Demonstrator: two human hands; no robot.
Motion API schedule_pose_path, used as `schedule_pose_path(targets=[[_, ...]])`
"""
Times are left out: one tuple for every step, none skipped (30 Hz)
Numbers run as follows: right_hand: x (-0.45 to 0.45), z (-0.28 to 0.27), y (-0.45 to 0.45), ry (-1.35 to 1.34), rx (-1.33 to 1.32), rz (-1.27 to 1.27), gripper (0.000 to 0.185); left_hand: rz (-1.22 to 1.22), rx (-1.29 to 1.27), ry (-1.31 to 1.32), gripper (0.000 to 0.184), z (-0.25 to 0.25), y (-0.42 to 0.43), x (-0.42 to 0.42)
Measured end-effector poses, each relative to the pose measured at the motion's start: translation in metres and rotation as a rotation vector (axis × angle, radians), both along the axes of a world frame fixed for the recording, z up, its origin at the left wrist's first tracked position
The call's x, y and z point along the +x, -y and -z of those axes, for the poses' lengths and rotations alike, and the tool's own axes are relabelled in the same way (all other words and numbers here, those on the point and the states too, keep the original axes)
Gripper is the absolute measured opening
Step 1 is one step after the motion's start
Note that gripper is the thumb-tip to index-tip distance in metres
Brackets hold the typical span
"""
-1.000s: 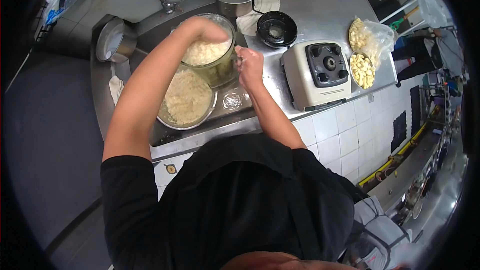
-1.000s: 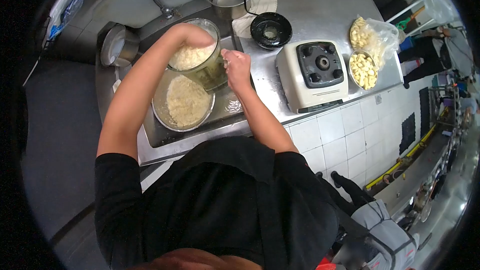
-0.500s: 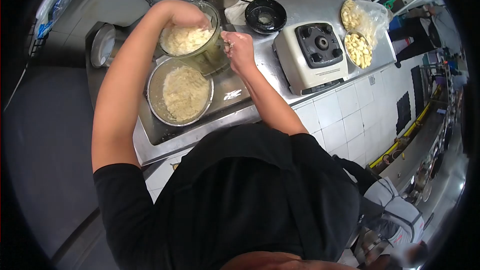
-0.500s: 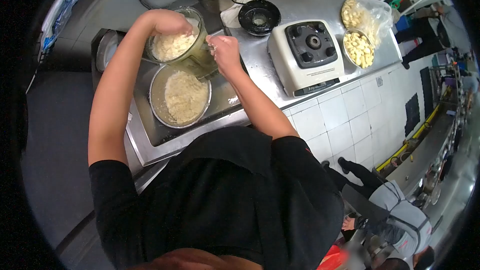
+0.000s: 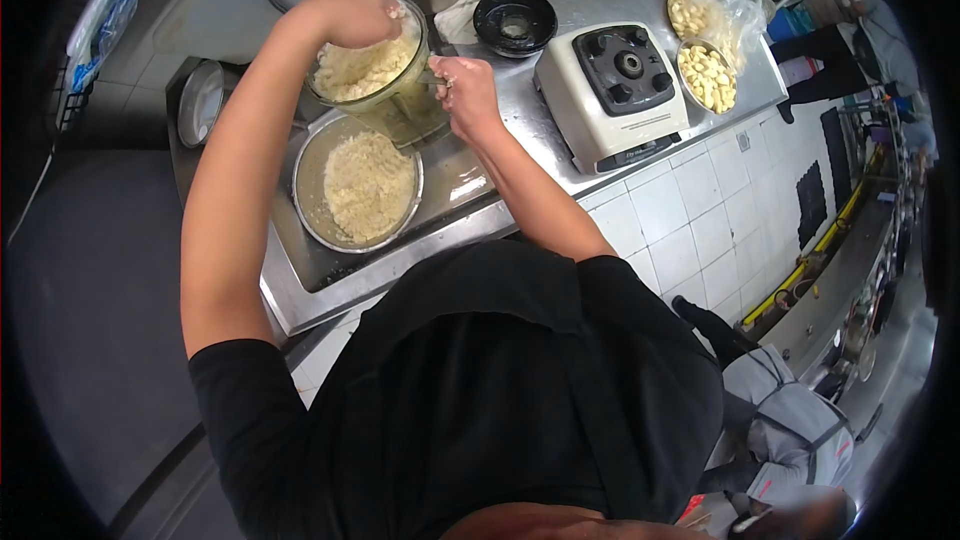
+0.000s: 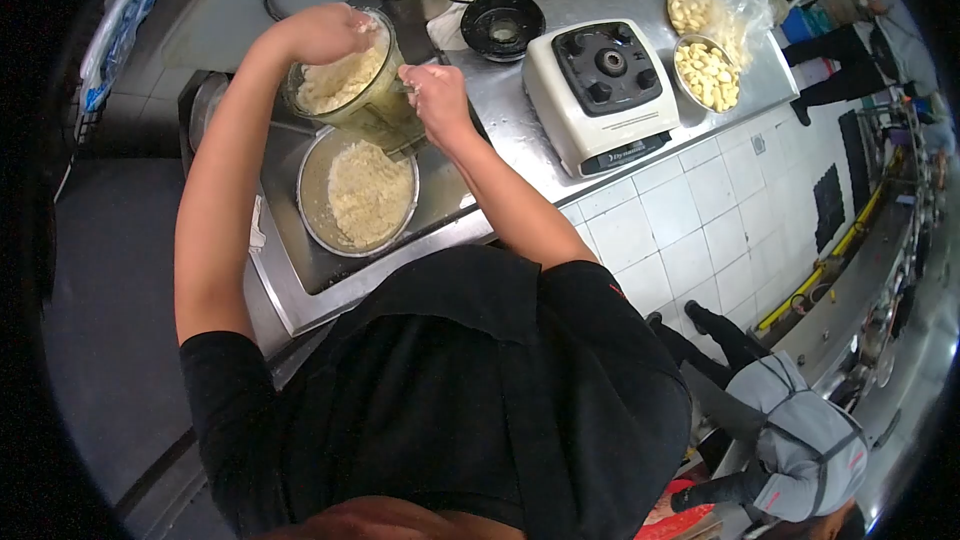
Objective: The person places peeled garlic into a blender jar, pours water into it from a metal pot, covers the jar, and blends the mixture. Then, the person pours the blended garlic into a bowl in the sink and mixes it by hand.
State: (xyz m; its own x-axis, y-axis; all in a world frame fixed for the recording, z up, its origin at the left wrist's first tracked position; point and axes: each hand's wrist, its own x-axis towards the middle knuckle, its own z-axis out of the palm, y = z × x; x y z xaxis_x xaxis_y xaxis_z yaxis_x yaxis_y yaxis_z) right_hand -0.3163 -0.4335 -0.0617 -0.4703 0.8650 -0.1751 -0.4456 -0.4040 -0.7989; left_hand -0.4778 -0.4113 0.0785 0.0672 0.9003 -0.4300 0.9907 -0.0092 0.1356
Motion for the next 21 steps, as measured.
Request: schedule_pose_path(targets=[[0.001,0.002,0.000,0.009,0.012,-0.016,0.017,0.003,0.001,-0.001,0.034,0.006,0.002,0.000],[0.002,0.000,0.000,0.009,0.012,-0.012,0.017,0.008,0.041,-0.003,0.036,0.011,0.004,0.003],[0.002,-0.003,0.001,0.006,-0.018,0.005,0.021,0.011,0.081,-0.004,0.038,0.015,0.005,0.003],[0.002,-0.004,0.002,0.002,-0.049,0.023,0.025,0.014,0.081,-0.005,0.038,0.017,0.003,0.005],[0.002,-0.003,0.002,0.002,-0.050,0.026,0.025,0.056,-0.006,0.002,0.040,0.018,0.001,0.008],[0.002,-0.001,0.002,-0.010,-0.052,0.040,0.025,0.096,-0.092,0.008,0.042,0.020,-0.001,0.009],[0.001,-0.001,0.000,-0.022,-0.052,0.054,0.026,0.097,-0.090,0.007,0.042,0.024,-0.002,0.009],[0.001,-0.001,-0.001,-0.023,-0.051,0.054,0.026,0.054,-0.089,0.055,0.042,0.030,-0.001,0.010],[0.002,-0.002,-0.001,-0.025,-0.034,0.058,0.026,0.010,-0.089,0.103,0.042,0.035,0.000,0.010],[0.002,-0.002,-0.002,-0.026,-0.018,0.063,0.026,0.012,-0.088,0.102,0.042,0.040,0.000,0.009],[0.002,-0.001,-0.003,-0.027,-0.018,0.067,0.026,-0.002,-0.063,0.113,0.041,0.042,0.000,0.009],[0.003,0.000,-0.004,-0.030,-0.021,0.074,0.026,-0.016,-0.039,0.125,0.039,0.044,0.001,0.009],[0.002,0.002,-0.005,-0.033,-0.023,0.077,0.025,-0.013,-0.039,0.125,0.039,0.048,0.002,0.009],[0.003,0.003,-0.006,-0.034,-0.020,0.078,0.025,-0.027,-0.047,0.154,0.038,0.048,0.001,0.009],[0.004,0.003,-0.008,-0.018,-0.021,0.083,0.025,-0.042,-0.055,0.182,0.037,0.048,0.001,0.009],[0.005,0.004,-0.008,0.000,-0.024,0.086,0.025,-0.042,-0.054,0.182,0.037,0.048,0.002,0.008],[0.004,0.005,-0.007,-0.001,-0.022,0.087,0.025,-0.075,-0.097,0.252,0.036,0.044,0.006,0.010],[0.004,0.006,-0.007,-0.009,-0.043,0.111,0.025,-0.108,-0.142,0.322,0.035,0.042,0.010,0.011],[0.003,0.007,-0.007,-0.017,-0.063,0.134,0.025,0.005,-0.077,0.254,0.033,0.042,0.013,0.011],[0.002,0.008,-0.008,-0.017,-0.063,0.134,0.025,0.004,-0.076,0.253,0.033,0.042,0.015,0.010],[0.002,0.010,-0.007,-0.012,-0.053,0.134,0.025,0.005,-0.082,0.273,0.033,0.045,0.018,0.009]])
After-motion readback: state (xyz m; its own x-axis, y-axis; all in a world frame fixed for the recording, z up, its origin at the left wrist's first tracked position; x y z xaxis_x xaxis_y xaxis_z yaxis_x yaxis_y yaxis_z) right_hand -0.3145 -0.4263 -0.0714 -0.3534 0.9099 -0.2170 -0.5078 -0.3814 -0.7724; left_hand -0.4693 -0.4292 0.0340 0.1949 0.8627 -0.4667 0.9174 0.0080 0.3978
